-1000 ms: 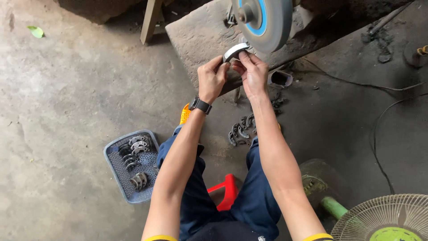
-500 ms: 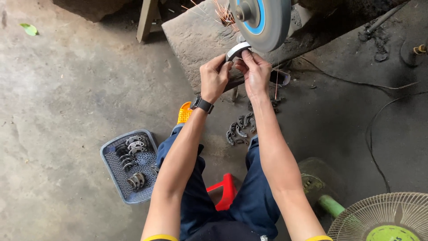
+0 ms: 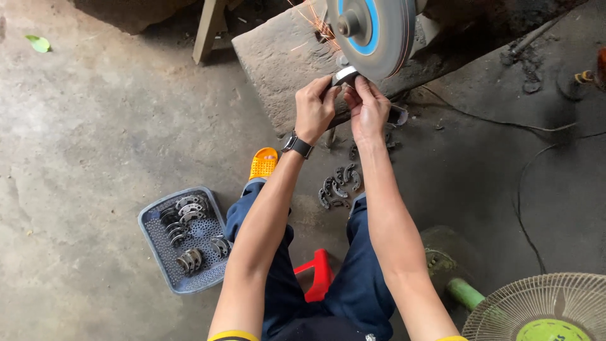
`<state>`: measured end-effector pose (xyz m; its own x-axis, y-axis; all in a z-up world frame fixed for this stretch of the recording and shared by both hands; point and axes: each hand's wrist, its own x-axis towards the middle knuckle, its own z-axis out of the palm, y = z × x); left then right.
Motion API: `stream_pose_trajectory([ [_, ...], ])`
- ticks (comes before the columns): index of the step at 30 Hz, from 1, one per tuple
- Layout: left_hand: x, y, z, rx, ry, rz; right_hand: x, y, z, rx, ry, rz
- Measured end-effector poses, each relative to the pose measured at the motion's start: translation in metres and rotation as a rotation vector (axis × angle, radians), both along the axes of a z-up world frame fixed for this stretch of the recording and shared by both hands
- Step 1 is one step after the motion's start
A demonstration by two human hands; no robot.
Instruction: The person sits on a low stool and grinds small metal parts against a rotating grinding wheel, creating sparks. They repeatedly pick up parts from a plastic basket and the floor, grind them, and place them back into the basket.
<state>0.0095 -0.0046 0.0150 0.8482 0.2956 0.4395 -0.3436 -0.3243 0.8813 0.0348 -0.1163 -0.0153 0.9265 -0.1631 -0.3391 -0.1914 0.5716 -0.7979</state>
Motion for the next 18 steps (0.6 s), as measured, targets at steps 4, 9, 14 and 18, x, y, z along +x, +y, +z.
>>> stream_pose_trajectory([
  [4,0.010,-0.009,-0.007,-0.007,-0.033,-0.018,0.006,-0.012,-0.006,0.000,0.007,-0.059],
  [9,-0.004,0.020,-0.005,0.053,-0.028,0.038,-0.002,0.019,-0.003,0.052,-0.018,0.072],
  [14,-0.010,0.025,-0.012,0.075,-0.030,0.020,-0.008,0.014,-0.002,0.069,-0.004,0.125],
  [18,0.000,-0.002,-0.008,0.026,-0.015,-0.038,-0.002,-0.012,-0.006,0.061,-0.008,0.073],
])
